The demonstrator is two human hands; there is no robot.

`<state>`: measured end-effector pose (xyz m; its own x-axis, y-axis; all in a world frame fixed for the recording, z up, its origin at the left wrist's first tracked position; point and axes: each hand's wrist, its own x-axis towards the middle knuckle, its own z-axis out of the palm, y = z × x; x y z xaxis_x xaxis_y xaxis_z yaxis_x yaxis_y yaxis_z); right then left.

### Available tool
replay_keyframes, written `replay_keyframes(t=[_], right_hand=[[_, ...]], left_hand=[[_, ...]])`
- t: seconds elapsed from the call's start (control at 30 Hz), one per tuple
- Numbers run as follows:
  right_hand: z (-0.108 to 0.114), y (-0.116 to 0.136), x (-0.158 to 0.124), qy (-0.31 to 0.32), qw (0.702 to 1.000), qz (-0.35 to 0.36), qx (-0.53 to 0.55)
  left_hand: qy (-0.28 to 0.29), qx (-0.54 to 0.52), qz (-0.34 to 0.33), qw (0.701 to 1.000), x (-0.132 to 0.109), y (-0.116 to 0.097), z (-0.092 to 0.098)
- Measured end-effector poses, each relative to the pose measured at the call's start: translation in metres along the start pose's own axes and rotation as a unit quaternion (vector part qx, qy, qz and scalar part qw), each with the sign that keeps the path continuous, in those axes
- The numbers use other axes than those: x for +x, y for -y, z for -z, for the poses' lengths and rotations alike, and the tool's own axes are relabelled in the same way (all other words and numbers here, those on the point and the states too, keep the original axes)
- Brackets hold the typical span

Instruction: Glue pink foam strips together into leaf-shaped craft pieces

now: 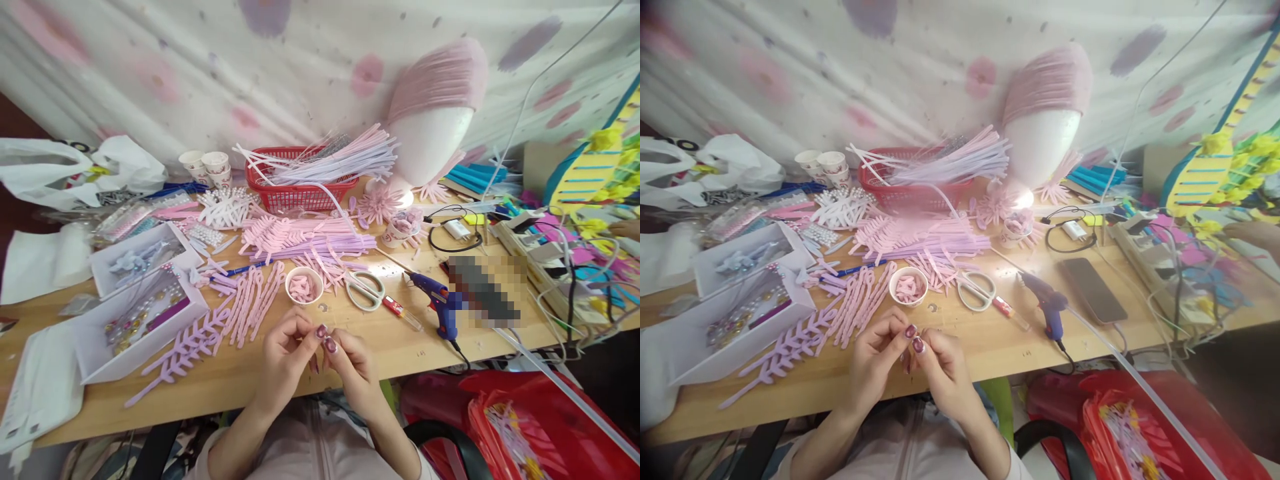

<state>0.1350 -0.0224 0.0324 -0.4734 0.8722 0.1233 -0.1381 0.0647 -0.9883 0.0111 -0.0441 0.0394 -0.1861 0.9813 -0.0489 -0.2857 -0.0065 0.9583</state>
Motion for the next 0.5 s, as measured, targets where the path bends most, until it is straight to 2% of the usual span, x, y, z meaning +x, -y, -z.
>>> replay_keyframes(t=[0.17,0.33,0.43,0.5], right_hand=[[-0.003,-0.003,0.003,-0.002,0.993,0.057,-0.100],[-0.008,-0.010,0.008,-0.066,0.981,0.100,-0.153],[-0.007,-0.010,0.011,-0.087,0.977,0.112,-0.161],[-0.003,-0.008,0.014,-0.071,0.978,0.097,-0.172]], left_hand=[[0.019,0.036,0.010,0.999,0.000,-0.008,0.008],[0.009,0.048,-0.022,0.999,-0.003,-0.010,0.012],[0.002,0.061,-0.039,0.997,-0.003,-0.009,0.012],[0.004,0.073,-0.048,0.996,-0.001,-0.009,0.012]])
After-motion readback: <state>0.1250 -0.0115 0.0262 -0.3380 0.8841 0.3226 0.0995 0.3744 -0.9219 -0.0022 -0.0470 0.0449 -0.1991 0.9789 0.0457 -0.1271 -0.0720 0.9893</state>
